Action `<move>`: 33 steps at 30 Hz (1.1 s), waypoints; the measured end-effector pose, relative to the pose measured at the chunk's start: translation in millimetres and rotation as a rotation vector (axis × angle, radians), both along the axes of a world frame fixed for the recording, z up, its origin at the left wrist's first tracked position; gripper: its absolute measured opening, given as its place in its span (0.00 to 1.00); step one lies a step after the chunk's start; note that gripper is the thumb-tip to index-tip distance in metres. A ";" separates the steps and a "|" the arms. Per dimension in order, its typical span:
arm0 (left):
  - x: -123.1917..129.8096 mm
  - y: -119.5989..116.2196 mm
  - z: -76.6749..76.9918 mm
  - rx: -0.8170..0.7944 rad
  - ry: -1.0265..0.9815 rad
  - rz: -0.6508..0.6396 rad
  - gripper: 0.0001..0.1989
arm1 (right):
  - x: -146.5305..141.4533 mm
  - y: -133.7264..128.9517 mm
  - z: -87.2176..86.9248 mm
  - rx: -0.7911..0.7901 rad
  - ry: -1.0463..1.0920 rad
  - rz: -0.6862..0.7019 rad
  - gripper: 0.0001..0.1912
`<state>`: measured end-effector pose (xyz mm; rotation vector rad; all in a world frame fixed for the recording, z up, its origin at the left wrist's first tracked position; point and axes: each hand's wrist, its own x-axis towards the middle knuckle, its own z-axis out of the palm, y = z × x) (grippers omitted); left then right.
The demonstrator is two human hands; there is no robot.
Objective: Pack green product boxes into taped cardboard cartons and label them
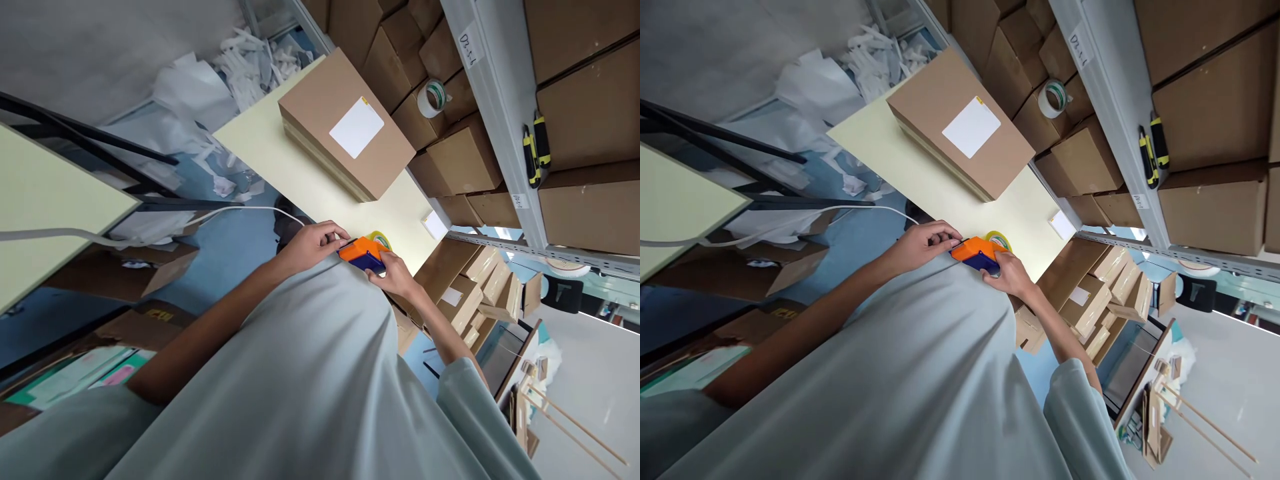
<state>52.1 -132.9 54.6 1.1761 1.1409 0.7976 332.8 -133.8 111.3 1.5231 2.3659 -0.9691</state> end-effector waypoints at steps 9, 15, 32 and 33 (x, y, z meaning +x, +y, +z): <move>4.5 -6.6 6.5 0.080 -0.010 0.090 0.16 | 2.1 3.6 -0.9 0.021 0.016 0.042 0.13; 6.0 -6.8 3.1 0.043 -0.010 0.030 0.17 | 3.7 4.8 -1.0 0.023 -0.001 0.056 0.14; 16.5 -2.5 -11.4 -0.155 -0.046 0.060 0.17 | 6.8 8.8 -7.8 -0.076 0.035 -0.012 0.24; 17.1 -2.3 -15.0 -0.166 -0.064 0.067 0.18 | 7.7 9.6 -9.9 -0.067 0.028 -0.003 0.25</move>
